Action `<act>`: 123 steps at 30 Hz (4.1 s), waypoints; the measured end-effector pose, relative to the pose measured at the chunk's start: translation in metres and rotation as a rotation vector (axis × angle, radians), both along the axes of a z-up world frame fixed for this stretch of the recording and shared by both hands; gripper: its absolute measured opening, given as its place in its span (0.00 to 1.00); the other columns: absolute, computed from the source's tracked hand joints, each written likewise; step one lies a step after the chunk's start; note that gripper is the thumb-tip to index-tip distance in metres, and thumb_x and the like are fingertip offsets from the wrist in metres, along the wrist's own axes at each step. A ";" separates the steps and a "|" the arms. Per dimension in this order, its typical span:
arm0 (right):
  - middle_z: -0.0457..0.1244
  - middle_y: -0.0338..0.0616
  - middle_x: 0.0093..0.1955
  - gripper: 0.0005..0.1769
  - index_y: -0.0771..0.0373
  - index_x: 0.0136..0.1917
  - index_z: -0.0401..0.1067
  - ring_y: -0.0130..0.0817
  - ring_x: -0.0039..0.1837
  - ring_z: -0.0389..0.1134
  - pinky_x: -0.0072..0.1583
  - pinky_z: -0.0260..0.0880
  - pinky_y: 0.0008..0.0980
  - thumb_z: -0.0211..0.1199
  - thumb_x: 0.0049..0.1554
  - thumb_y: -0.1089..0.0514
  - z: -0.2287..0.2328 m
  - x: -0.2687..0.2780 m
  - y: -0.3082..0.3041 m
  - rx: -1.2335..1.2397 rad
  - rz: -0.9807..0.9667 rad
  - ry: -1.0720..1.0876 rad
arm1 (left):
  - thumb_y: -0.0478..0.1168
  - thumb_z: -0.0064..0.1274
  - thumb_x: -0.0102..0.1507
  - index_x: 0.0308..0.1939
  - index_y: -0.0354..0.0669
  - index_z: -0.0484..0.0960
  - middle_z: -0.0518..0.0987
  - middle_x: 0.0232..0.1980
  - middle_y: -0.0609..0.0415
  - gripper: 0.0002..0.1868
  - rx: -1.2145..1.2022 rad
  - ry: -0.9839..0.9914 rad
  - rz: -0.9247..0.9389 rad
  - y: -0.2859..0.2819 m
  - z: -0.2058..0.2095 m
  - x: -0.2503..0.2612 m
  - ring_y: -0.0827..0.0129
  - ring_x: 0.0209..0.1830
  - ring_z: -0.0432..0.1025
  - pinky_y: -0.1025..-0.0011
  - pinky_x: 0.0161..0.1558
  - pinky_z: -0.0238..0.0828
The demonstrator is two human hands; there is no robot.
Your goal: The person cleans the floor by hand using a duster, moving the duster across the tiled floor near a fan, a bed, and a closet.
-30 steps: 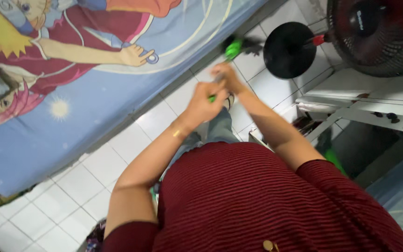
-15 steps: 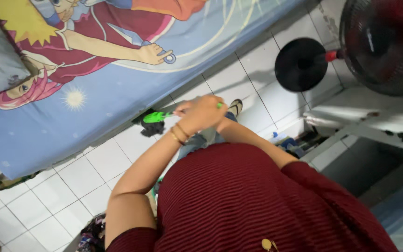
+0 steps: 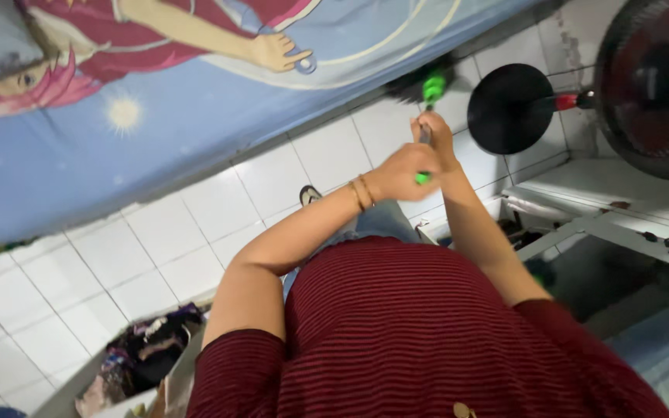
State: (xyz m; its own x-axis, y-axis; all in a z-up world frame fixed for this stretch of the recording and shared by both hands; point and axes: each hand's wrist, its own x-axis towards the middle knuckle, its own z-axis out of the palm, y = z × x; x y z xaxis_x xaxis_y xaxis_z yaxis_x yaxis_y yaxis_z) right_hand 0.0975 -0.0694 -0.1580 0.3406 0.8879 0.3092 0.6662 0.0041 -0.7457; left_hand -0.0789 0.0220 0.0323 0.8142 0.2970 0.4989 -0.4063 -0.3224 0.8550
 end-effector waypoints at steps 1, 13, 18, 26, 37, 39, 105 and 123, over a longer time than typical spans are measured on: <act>0.62 0.52 0.38 0.14 0.63 0.39 0.66 0.51 0.45 0.64 0.51 0.64 0.45 0.68 0.63 0.58 -0.017 -0.001 0.004 -0.032 -0.031 0.054 | 0.34 0.53 0.57 0.20 0.36 0.70 0.70 0.23 0.44 0.12 -0.059 0.131 0.012 0.003 -0.023 -0.015 0.51 0.25 0.65 0.56 0.33 0.64; 0.67 0.48 0.38 0.07 0.60 0.39 0.71 0.47 0.43 0.70 0.46 0.68 0.42 0.63 0.46 0.68 -0.014 -0.280 0.122 -0.466 0.814 0.300 | 0.34 0.48 0.68 0.24 0.32 0.72 0.70 0.22 0.53 0.17 -0.445 0.493 0.780 0.018 0.080 -0.317 0.74 0.23 0.62 0.69 0.28 0.58; 0.67 0.48 0.42 0.06 0.61 0.43 0.71 0.48 0.48 0.69 0.54 0.68 0.43 0.65 0.59 0.59 0.012 -0.449 0.148 -0.079 1.192 0.446 | 0.29 0.47 0.66 0.28 0.30 0.74 0.73 0.28 0.43 0.11 -0.155 0.589 1.074 -0.019 0.157 -0.372 0.54 0.27 0.69 0.63 0.34 0.65; 0.62 0.47 0.35 0.19 0.61 0.32 0.64 0.50 0.42 0.63 0.45 0.65 0.44 0.75 0.50 0.54 -0.024 -0.520 0.170 -0.013 1.445 0.378 | 0.36 0.54 0.56 0.24 0.34 0.77 0.76 0.27 0.41 0.08 0.040 0.737 0.780 0.001 0.081 -0.379 0.44 0.32 0.72 0.54 0.39 0.69; 0.69 0.47 0.31 0.08 0.60 0.32 0.75 0.40 0.37 0.71 0.40 0.67 0.39 0.69 0.46 0.55 0.097 -0.338 0.210 -0.486 1.065 0.290 | 0.36 0.45 0.64 0.38 0.34 0.84 0.83 0.37 0.42 0.12 -0.121 0.470 0.451 0.112 0.188 -0.312 0.54 0.32 0.77 0.64 0.40 0.73; 0.70 0.48 0.35 0.08 0.60 0.37 0.77 0.43 0.39 0.73 0.41 0.69 0.39 0.70 0.48 0.54 0.088 -0.274 0.184 -0.303 0.912 0.194 | 0.35 0.46 0.63 0.35 0.31 0.79 0.80 0.34 0.41 0.10 -0.155 0.401 0.311 0.122 0.172 -0.275 0.54 0.31 0.75 0.64 0.40 0.73; 0.60 0.44 0.48 0.10 0.64 0.50 0.65 0.41 0.52 0.61 0.56 0.64 0.38 0.63 0.59 0.59 0.075 -0.069 -0.013 0.276 0.058 0.533 | 0.39 0.42 0.57 0.19 0.31 0.70 0.66 0.18 0.43 0.16 0.065 0.429 -0.514 -0.008 0.139 0.057 0.60 0.16 0.58 0.63 0.26 0.60; 0.58 0.49 0.41 0.17 0.66 0.45 0.63 0.35 0.42 0.58 0.47 0.61 0.31 0.67 0.64 0.54 -0.021 0.018 -0.104 -0.158 -0.742 0.353 | 0.40 0.49 0.50 0.21 0.34 0.76 0.74 0.21 0.42 0.10 0.236 0.129 -0.632 -0.078 0.046 0.102 0.48 0.21 0.68 0.60 0.32 0.68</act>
State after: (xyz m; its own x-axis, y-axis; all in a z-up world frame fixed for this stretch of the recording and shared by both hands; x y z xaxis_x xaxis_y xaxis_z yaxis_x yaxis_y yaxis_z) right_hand 0.1156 -0.1736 -0.1793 0.9075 0.4186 -0.0344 0.1818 -0.4654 -0.8662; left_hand 0.0235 -0.0556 0.0783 0.8526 -0.3591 0.3796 -0.4774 -0.2401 0.8452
